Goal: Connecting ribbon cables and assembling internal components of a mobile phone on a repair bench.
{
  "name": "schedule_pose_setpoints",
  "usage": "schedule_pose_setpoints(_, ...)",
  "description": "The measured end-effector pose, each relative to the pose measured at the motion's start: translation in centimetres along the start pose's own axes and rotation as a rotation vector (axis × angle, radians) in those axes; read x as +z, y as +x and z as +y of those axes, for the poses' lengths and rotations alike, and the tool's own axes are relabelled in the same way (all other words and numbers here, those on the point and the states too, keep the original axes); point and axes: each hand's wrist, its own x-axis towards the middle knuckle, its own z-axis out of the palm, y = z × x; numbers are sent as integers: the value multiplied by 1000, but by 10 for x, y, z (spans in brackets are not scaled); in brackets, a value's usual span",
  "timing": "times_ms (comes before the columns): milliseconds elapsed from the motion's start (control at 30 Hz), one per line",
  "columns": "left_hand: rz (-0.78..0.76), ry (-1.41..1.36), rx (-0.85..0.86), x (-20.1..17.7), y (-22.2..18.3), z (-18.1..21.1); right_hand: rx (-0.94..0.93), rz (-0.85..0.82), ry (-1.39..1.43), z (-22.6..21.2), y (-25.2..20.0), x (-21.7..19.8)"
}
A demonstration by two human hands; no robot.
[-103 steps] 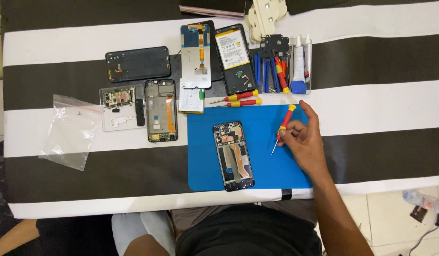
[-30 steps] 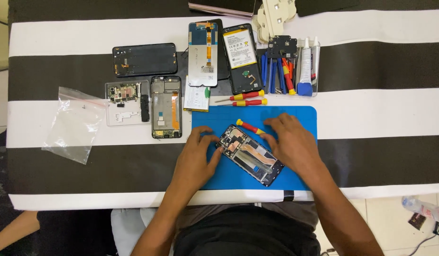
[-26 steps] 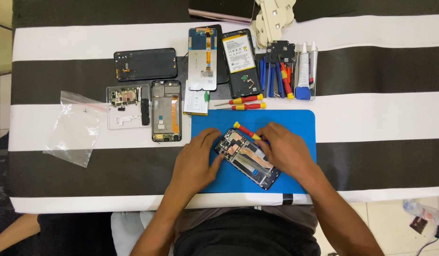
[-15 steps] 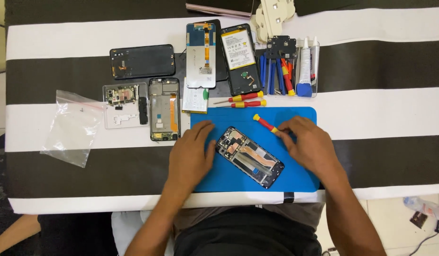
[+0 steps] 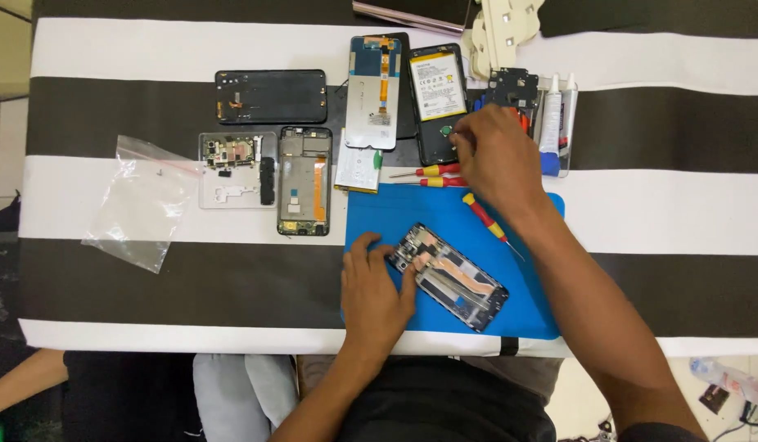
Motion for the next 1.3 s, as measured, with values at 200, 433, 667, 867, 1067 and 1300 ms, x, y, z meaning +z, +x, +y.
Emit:
schedule_pose_setpoints(200, -93, -31, -57, -6, 5, 2, 157, -167, -235, -3, 10, 12)
schedule_pose_setpoints(433, -134, -2, 3, -5, -18, 19, 223, -219, -134, 12, 12, 24)
schedule_pose_setpoints(667, -230, -50, -40, 0, -18, 18, 121, -301, -209, 18, 6, 33)
schedule_pose_setpoints(867, -239, -119, -88, 2, -15, 18, 160, -296, -60, 35, 11, -3)
schedule_pose_setpoints(1067, -213, -63, 13, 4, -9, 18, 129, -390, -113, 9, 11, -11)
schedule_pose_setpoints(1300, -194, -52, 276, -1, 20, -19, 72, -426, -147, 10, 27, 3)
